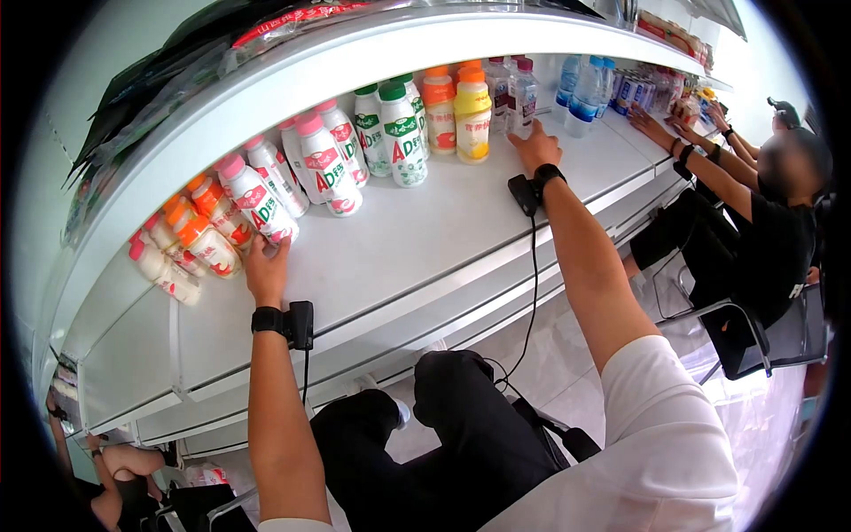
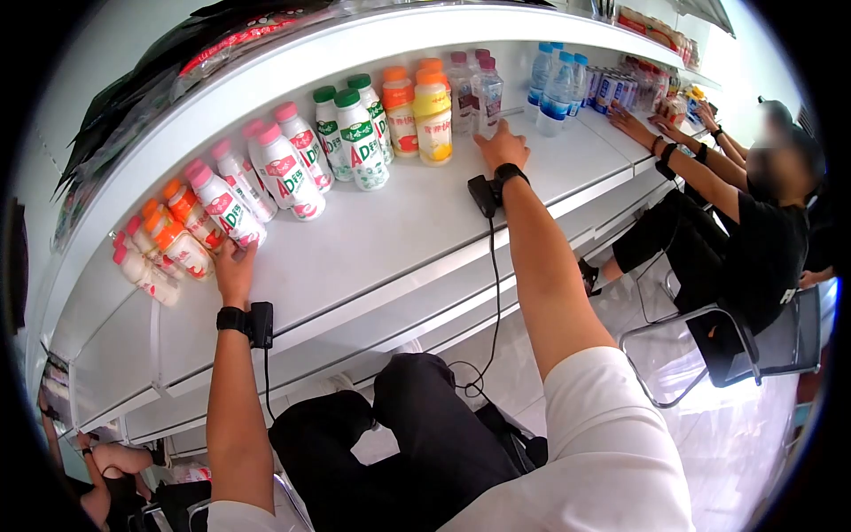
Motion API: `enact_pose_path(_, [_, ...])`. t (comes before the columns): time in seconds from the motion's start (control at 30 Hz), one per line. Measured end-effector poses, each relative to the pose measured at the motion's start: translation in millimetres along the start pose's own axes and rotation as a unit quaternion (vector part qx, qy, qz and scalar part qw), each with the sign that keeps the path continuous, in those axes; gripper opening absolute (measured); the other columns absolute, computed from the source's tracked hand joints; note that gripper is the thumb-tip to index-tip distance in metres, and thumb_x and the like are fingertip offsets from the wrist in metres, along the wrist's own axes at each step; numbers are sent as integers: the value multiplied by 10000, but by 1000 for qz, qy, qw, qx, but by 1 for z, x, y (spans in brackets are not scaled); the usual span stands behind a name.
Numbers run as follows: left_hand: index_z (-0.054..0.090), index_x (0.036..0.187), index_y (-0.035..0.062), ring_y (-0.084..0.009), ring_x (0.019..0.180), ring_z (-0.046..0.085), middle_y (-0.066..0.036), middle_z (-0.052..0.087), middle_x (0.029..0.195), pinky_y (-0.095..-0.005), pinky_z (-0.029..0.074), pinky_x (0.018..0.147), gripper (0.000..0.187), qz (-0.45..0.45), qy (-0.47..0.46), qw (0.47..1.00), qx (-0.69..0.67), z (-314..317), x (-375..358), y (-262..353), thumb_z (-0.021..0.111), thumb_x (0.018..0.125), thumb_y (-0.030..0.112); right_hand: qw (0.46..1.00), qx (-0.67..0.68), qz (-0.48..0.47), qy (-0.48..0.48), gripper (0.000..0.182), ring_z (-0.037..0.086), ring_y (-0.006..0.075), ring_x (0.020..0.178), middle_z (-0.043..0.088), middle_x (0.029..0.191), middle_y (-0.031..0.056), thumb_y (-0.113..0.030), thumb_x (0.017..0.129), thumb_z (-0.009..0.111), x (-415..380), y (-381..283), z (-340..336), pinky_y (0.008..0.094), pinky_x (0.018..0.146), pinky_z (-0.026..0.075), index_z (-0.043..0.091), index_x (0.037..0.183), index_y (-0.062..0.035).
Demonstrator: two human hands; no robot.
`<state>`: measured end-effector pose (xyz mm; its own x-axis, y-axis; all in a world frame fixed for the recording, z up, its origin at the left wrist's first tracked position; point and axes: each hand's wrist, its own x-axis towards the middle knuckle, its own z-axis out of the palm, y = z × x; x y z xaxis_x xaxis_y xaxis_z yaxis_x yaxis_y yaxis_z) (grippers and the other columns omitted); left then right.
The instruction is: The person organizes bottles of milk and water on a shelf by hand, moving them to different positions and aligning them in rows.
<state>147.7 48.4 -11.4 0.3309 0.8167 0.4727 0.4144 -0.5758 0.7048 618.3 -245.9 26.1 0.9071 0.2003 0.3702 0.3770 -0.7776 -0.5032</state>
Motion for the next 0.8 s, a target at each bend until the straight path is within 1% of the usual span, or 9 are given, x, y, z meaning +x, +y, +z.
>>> enact_pose_path(0.17, [643,1181,45,-263,1050,660,-127,708,1104,-370,486,914,477,12,-2,1000,-12,1,1,-2,738,844,369,1000,-13,-2,-22,741,527,362,1214,678,1180,144,-548,813,664,0,-2,-4,475,983,404,481,1411,-151])
enact_pose_path(0.27, [642,1171,36,-260,1047,660,-125,708,1102,-366,483,915,470,15,-9,999,-30,-1,1,1,738,846,361,1000,-16,-7,-9,787,511,367,1235,682,1180,139,-566,815,643,3,1,3,479,994,391,436,1456,-158])
enact_pose_path(0.37, [643,1158,28,-257,1040,659,-122,707,1097,-361,481,914,456,14,-7,999,-33,-2,-1,5,738,848,349,999,-26,-7,-26,816,492,366,1257,689,1172,134,-575,815,626,4,2,4,481,1004,382,403,1485,-164])
enact_pose_path(0.47, [644,1151,27,-256,1027,659,-118,707,1087,-361,481,910,442,14,0,999,-31,-2,-3,7,739,848,334,998,-31,-19,-47,815,487,358,1261,696,1155,131,-571,813,622,-2,-2,-5,477,1005,381,402,1485,-166])
enact_pose_path(0.57, [643,1152,27,-256,1026,660,-119,707,1088,-362,482,910,437,11,-2,1000,-28,-4,-3,12,741,846,322,999,-26,-24,-32,791,489,355,1256,695,1155,130,-574,807,618,-4,-4,-4,476,1000,385,433,1458,-165])
enact_pose_path(0.77, [638,1161,24,-257,1029,664,-124,708,1089,-363,486,909,444,10,-3,1000,-22,-3,-2,9,743,842,315,999,-11,-15,-26,673,515,362,1219,687,1176,140,-538,791,656,-4,-6,-7,487,990,400,535,1298,-113])
enact_pose_path(0.8, [637,1162,24,-257,1028,665,-125,708,1089,-363,486,909,445,7,-2,1000,-15,-3,-2,9,743,842,315,1000,-5,-9,-8,660,520,363,1213,684,1182,142,-532,792,661,-2,-4,-4,488,989,405,539,1279,-104])
